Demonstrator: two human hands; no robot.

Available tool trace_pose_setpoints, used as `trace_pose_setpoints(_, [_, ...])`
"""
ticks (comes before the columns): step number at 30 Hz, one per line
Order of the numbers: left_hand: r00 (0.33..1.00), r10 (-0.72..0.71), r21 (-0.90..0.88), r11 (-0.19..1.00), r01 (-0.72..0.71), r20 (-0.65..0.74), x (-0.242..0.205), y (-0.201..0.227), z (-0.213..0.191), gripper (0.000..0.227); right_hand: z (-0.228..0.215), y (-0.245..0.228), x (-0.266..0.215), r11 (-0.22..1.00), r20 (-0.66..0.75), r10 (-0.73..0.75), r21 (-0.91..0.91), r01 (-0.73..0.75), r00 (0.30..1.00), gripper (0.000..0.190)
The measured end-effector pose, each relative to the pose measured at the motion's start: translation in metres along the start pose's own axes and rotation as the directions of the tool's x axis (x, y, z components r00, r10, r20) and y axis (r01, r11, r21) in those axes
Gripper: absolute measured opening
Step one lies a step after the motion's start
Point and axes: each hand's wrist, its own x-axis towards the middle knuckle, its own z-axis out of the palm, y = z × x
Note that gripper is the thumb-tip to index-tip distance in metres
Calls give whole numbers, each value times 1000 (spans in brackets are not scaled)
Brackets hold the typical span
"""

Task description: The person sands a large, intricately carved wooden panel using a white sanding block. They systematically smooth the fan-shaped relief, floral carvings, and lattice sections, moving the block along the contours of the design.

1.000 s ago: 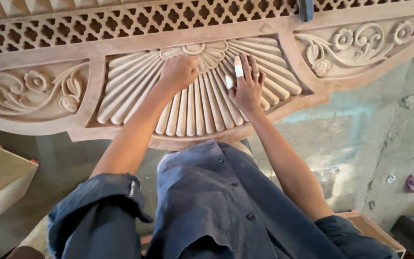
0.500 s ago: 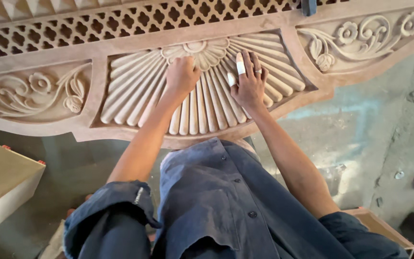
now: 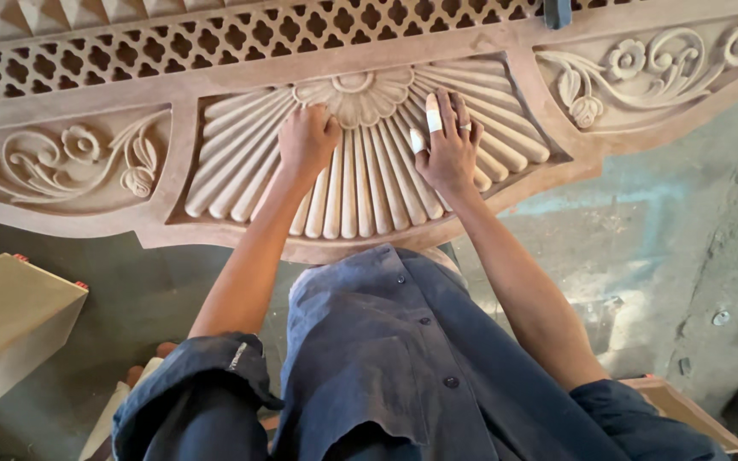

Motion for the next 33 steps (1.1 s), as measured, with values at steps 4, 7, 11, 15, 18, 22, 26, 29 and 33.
trace_pose_setpoints(4, [973, -138, -12, 990, 143, 185, 22, 2, 16, 28, 3, 3, -2, 999, 8, 3, -36, -2, 1000, 64])
trace_pose_setpoints(7, [966, 157, 127, 983, -132, -205, 16, -5, 24, 17, 3, 1, -5, 1000, 27, 6, -31, -5, 1000, 67])
trace_pose_setpoints(11, [998, 63, 113, 992, -62, -7, 14, -3, 26, 17, -1, 3, -2, 999, 35, 26, -38, -24, 999, 67])
trace_pose_setpoints(15, [991, -39, 51, 998, 33, 127, 25, 3, 20, 16, 1, -3, -1, 999, 54, 26, -33, -25, 998, 70])
trace_pose_setpoints(18, [989, -9, 118, 993, -9, 145, 24, 4, 13, 17, 0, 1, -2, 999, 9, 1, -35, -1, 1000, 66])
trace_pose_setpoints(22, [944, -114, 135, 988, 75, 311, 4, -17, -18, 21, -1, 2, -3, 1000, 27, 8, -8, -8, 1000, 69])
trace_pose_setpoints(26, [998, 65, 148, 987, -66, 6, 4, -29, -38, 19, -1, -4, -1, 999, 25, 19, -40, -18, 1000, 69])
trace_pose_setpoints(29, [990, 129, 137, 983, -120, -60, 20, -23, -29, 18, -5, 1, -2, 999, 5, 12, -35, -12, 1000, 68])
trace_pose_setpoints(33, [995, 71, 115, 991, -62, -71, 24, -32, -27, 17, -4, -5, -1, 1000, 20, 1, -21, 0, 1000, 69])
